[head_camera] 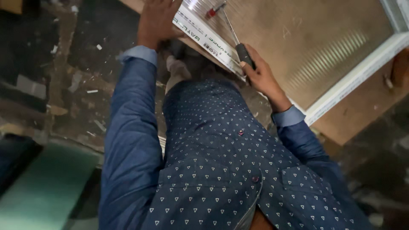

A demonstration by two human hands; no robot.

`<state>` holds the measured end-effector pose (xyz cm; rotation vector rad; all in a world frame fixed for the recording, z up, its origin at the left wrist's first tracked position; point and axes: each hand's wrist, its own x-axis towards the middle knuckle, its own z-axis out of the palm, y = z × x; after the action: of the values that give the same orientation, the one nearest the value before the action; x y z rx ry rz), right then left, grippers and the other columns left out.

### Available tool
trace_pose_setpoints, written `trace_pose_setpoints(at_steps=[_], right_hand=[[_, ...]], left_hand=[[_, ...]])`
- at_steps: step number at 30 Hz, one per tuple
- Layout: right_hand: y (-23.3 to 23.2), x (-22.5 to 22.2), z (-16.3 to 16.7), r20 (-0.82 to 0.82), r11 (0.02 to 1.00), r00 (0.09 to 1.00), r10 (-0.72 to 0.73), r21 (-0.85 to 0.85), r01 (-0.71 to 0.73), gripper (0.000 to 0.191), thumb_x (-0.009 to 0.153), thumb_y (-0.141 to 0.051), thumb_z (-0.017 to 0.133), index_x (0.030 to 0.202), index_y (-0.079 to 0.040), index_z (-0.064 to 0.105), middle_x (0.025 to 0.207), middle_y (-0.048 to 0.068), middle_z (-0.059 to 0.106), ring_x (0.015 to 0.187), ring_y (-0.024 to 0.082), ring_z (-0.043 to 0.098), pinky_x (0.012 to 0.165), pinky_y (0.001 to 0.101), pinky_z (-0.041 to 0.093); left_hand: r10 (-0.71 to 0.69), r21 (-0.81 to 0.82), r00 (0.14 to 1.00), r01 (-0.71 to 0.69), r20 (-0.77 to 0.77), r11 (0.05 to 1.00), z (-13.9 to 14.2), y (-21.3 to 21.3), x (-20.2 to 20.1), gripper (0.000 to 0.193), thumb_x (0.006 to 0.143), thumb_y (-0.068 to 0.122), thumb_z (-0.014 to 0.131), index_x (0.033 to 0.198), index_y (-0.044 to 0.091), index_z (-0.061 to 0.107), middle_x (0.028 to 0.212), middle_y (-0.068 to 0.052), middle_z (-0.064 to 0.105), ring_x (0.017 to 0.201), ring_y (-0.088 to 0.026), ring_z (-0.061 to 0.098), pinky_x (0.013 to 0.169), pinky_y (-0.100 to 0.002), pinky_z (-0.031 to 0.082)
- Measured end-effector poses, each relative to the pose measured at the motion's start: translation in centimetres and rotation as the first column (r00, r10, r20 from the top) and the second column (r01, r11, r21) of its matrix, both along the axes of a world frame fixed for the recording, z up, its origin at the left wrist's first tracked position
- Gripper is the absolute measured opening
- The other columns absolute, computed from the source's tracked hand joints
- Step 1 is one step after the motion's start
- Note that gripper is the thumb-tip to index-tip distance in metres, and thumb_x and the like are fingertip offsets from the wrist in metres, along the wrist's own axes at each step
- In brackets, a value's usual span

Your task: The person assembles a white PVC window frame on a workbench. They hold the frame steady with one hand while using a hammer to tap the frame joints into place along the edges, repositioning the frame between strikes, and finally lift the assembled frame upright at the end.

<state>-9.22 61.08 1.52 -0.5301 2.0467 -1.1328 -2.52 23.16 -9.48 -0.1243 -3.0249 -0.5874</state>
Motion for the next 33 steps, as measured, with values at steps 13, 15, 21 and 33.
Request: trace_pose_setpoints(at_steps=[13,15,21,33], right_hand=[[-9.7,2.5,8.7,0.068,0.866,0.998,0.011,0.498,-0.044,0.059,0.104,-0.018,0.062,0.158,-0.01,0.04,0.07,0.013,0.063,0.053,0.017,0.061,0.058,0.0361,0.05],[-10.2,2.4,8.8,0.104,0.88,0.992,-0.069,0.475,0.011,0.059,0.105,-0.018,0.062,0.159,-0.013,0.042,0.077,0.009,0.065,0.056,0.015,0.06,0.056,0.0342,0.05],[-11.9,3.7,8.6,0.034,0.911,0.956,-0.29,0.316,0.265,0.059,0.11,-0.019,0.058,0.163,-0.012,0.034,0.09,0.002,0.061,0.064,0.01,0.054,0.054,0.0281,0.046],[-13.3,3.9,7.5,0.163,0.915,0.967,-0.197,0.384,0.122,0.061,0.111,-0.025,0.056,0.166,-0.015,0.032,0.089,0.0,0.061,0.058,0.009,0.052,0.051,0.0273,0.046]], left_hand=[[-0.262,0.136,0.918,0.312,-0.296,0.94,-4.8,-4.4,-2.3,0.076,0.068,0.063,0.087,0.113,0.006,0.065,0.108,-0.012,0.067,0.104,-0.032,0.064,0.089,-0.046,0.049],[-0.258,0.133,0.908,0.316,-0.33,0.939,-4.9,-4.6,-2.1,0.081,0.064,0.063,0.088,0.116,0.005,0.065,0.11,-0.012,0.067,0.106,-0.032,0.063,0.09,-0.047,0.048],[-0.251,0.214,0.932,0.309,-0.26,0.927,-4.9,-5.2,-1.3,0.079,0.068,0.059,0.089,0.119,0.004,0.065,0.115,-0.012,0.065,0.115,-0.033,0.059,0.095,-0.048,0.045],[-0.263,-0.005,0.903,0.277,-0.34,0.961,-5.6,-5.0,-1.5,0.084,0.063,0.068,0.087,0.112,0.005,0.066,0.112,-0.008,0.063,0.118,-0.026,0.057,0.102,-0.045,0.042]])
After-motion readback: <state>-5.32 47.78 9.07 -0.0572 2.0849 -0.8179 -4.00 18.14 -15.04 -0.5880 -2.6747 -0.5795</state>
